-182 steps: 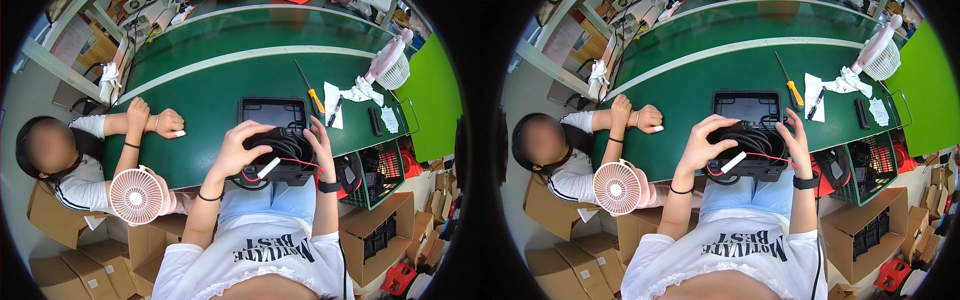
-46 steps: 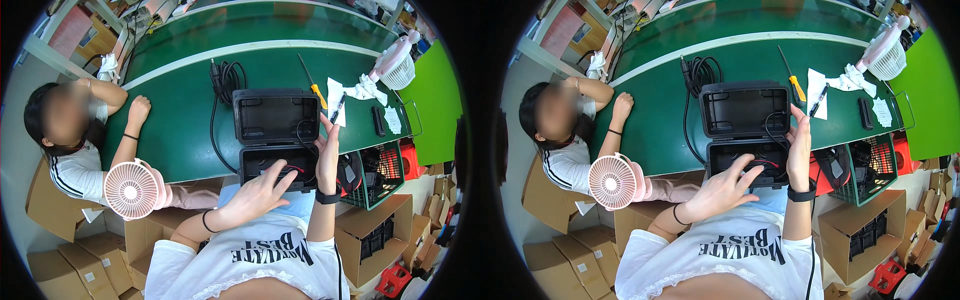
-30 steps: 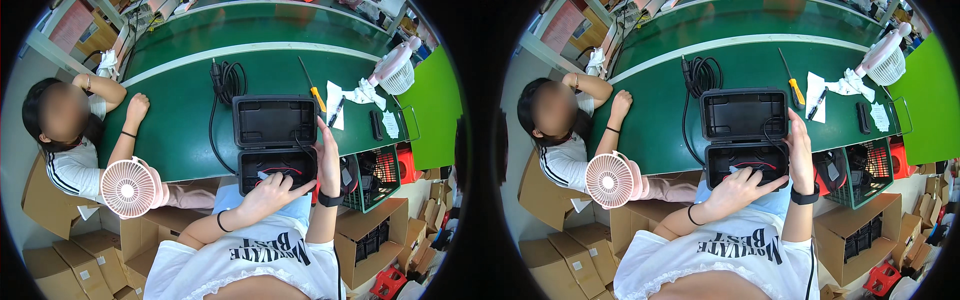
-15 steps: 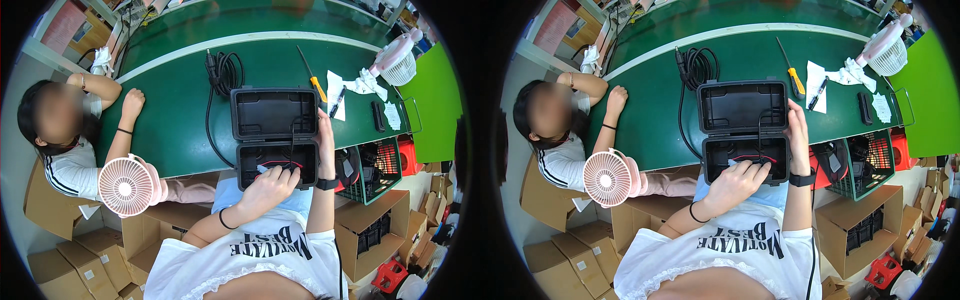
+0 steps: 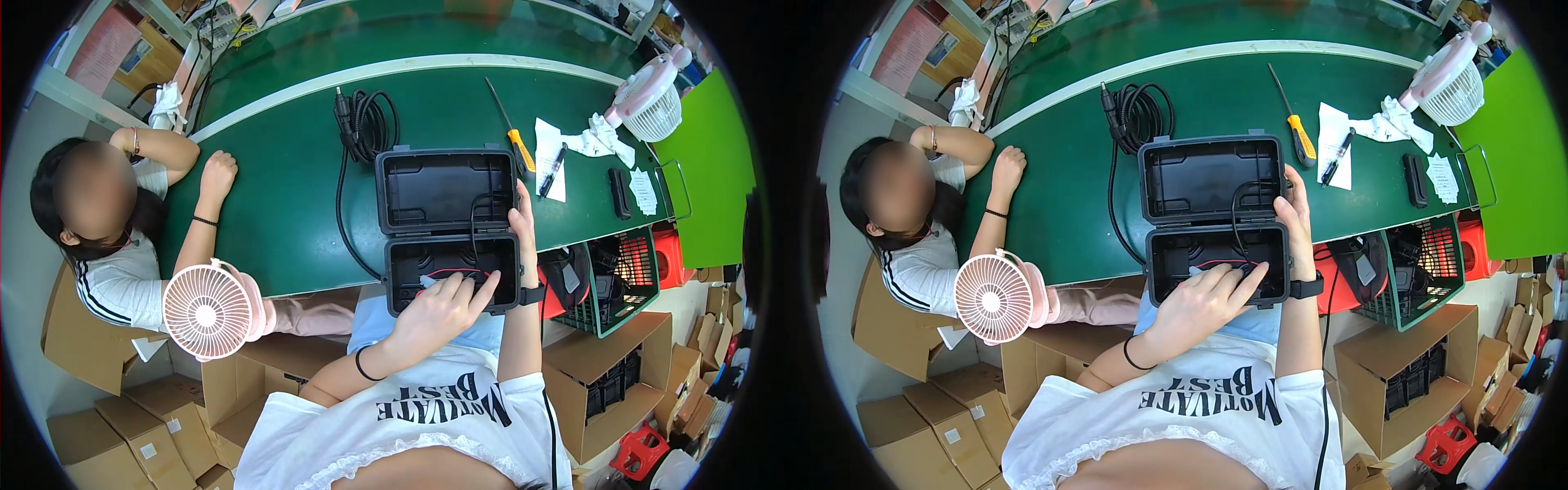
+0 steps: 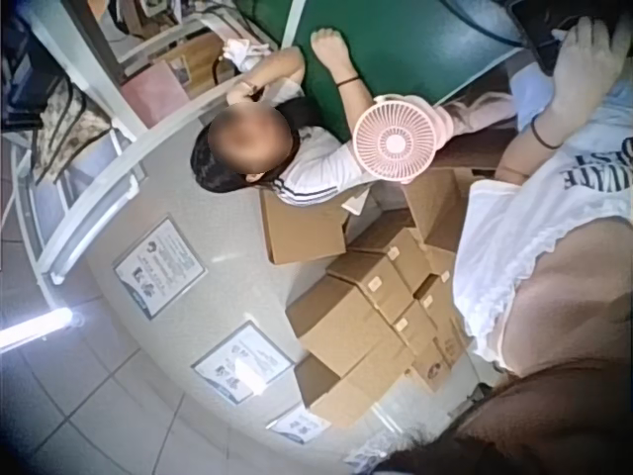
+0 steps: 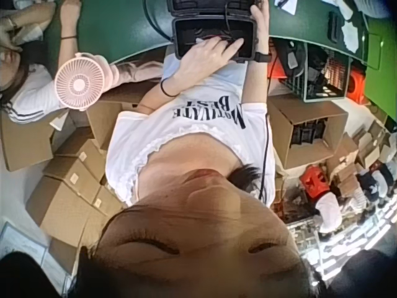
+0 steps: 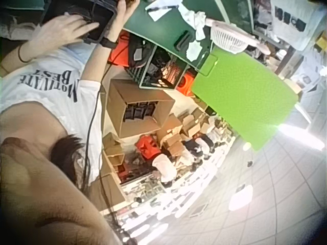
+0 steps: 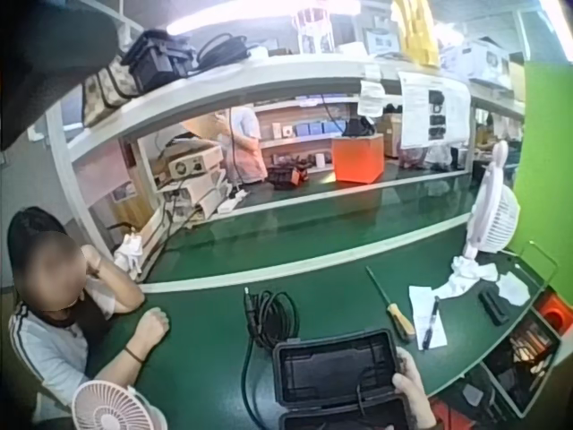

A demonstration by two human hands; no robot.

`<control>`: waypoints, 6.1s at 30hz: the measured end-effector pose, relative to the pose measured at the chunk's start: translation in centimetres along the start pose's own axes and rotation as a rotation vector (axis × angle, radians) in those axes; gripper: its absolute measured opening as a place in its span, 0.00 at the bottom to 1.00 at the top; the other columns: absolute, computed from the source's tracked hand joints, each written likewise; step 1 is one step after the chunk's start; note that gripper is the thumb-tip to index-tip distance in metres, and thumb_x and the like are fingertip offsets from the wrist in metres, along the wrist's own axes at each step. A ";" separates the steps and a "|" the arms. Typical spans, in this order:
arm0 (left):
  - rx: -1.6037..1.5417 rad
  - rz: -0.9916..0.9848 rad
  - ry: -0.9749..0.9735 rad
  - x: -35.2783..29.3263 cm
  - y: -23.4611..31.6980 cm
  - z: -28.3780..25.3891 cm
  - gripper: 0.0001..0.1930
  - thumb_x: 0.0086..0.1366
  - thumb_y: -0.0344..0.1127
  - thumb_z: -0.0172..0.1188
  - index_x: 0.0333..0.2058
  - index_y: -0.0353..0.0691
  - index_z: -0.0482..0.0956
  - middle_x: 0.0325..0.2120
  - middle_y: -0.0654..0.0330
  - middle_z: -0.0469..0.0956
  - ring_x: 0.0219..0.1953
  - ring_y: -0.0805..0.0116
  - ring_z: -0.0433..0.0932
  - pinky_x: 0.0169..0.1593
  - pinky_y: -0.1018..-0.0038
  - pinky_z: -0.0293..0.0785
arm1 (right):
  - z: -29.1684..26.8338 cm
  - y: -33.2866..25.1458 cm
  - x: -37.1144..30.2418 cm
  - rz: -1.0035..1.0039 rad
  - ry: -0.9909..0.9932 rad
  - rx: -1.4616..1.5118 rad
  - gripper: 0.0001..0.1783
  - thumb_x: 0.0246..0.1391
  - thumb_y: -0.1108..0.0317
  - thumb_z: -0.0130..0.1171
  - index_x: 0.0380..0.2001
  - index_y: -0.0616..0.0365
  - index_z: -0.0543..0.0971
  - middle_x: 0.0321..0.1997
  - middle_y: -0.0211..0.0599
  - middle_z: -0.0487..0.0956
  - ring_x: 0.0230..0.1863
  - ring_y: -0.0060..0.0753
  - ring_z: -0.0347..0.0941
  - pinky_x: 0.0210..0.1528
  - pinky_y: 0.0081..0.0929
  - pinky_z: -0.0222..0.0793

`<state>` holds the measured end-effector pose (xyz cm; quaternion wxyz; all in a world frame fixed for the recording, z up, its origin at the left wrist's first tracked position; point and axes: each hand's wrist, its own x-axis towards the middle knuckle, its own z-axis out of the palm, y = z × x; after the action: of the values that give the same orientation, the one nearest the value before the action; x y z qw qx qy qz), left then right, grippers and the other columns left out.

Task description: The recorder labels a component, organizes cables within a black plastic enclosure, and uses a screwdriver to secure the device.

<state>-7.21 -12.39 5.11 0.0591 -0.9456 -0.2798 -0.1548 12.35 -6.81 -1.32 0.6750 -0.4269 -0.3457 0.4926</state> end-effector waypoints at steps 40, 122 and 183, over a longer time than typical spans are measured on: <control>-0.304 -0.153 0.282 -7.1 -4.6 -0.2 0.27 0.49 0.50 0.75 0.44 0.47 0.74 0.35 0.69 0.85 0.57 0.60 0.76 0.62 0.49 0.64 | 0.5 -0.7 0.0 0.057 0.080 -0.005 0.36 0.56 0.55 0.59 0.64 0.60 0.64 0.46 0.35 0.73 0.45 0.23 0.74 0.45 0.18 0.70; -0.721 -0.353 0.520 -5.3 -5.3 1.9 0.22 0.48 0.31 0.76 0.40 0.40 0.73 0.52 0.49 0.78 0.59 0.44 0.72 0.60 0.56 0.70 | 3.8 -7.5 -3.3 -0.401 0.020 -0.495 0.31 0.70 0.53 0.42 0.68 0.62 0.63 0.74 0.46 0.58 0.75 0.39 0.52 0.75 0.36 0.43; -0.881 -0.394 0.738 0.8 -8.0 3.8 0.23 0.57 0.20 0.60 0.49 0.44 0.64 0.67 0.44 0.48 0.70 0.38 0.54 0.68 0.51 0.59 | 3.3 -5.0 -5.5 -0.428 0.193 -0.460 0.18 0.68 0.61 0.46 0.50 0.59 0.80 0.71 0.46 0.62 0.71 0.42 0.59 0.70 0.43 0.55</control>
<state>-9.93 -4.54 1.98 -0.2747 -0.6955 -0.3202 -0.5817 9.77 -12.05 4.27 0.6788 -0.5305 -0.4640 0.2060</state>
